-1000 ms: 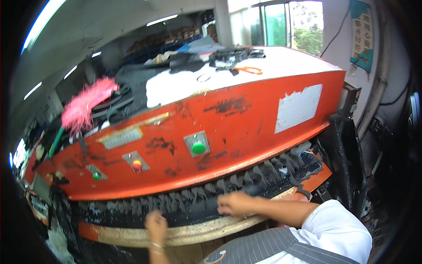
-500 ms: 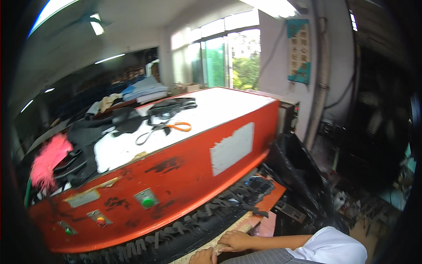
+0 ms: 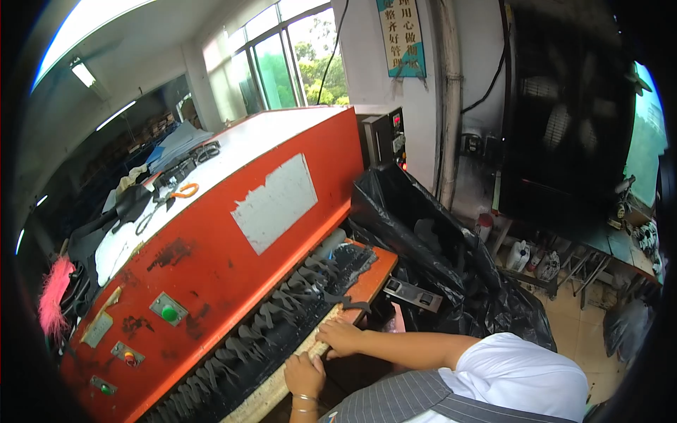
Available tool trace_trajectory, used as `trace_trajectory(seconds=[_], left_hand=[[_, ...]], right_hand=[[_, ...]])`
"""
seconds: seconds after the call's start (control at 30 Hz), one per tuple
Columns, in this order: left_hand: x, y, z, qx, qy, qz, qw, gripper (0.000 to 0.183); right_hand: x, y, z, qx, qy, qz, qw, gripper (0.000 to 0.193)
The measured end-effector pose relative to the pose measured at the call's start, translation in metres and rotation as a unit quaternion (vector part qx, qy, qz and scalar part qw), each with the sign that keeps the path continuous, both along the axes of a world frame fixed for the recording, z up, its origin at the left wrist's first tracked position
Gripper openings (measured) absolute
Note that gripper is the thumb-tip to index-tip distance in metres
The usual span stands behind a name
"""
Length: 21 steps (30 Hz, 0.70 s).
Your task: Using a hydraulic press with a shaped die to cut components from sheets of synthetic material for shoe assembly.
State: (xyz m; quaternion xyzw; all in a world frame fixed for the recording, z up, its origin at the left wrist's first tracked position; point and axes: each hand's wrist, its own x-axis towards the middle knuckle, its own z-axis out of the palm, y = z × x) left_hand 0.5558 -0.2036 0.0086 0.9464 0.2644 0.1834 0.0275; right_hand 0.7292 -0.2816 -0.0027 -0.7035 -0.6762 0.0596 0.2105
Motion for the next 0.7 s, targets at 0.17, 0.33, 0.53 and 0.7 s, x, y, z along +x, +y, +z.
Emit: trace_trajectory(seconds=[0.17, 0.33, 0.53, 0.7], left_hand=[[0.004, -0.008, -0.01, -0.015, 0.002, 0.078, 0.997, 0.042], [0.012, -0.023, -0.019, -0.069, -0.019, 0.136, 0.988, 0.048], [0.022, -0.006, -0.006, -0.123, 0.003, 0.149, 0.981, 0.049], [0.032, 0.049, 0.025, -0.311, 0.158, 0.138, 0.927, 0.043]], right_hand=[[0.012, -0.004, -0.001, -0.035, -0.005, 0.002, 0.999, 0.057], [0.019, -0.012, -0.014, -0.066, -0.031, 0.041, 0.997, 0.057], [0.033, -0.007, -0.005, -0.067, 0.036, 0.051, 0.996, 0.05], [0.096, 0.033, 0.015, -0.218, 0.235, 0.191, 0.928, 0.038]])
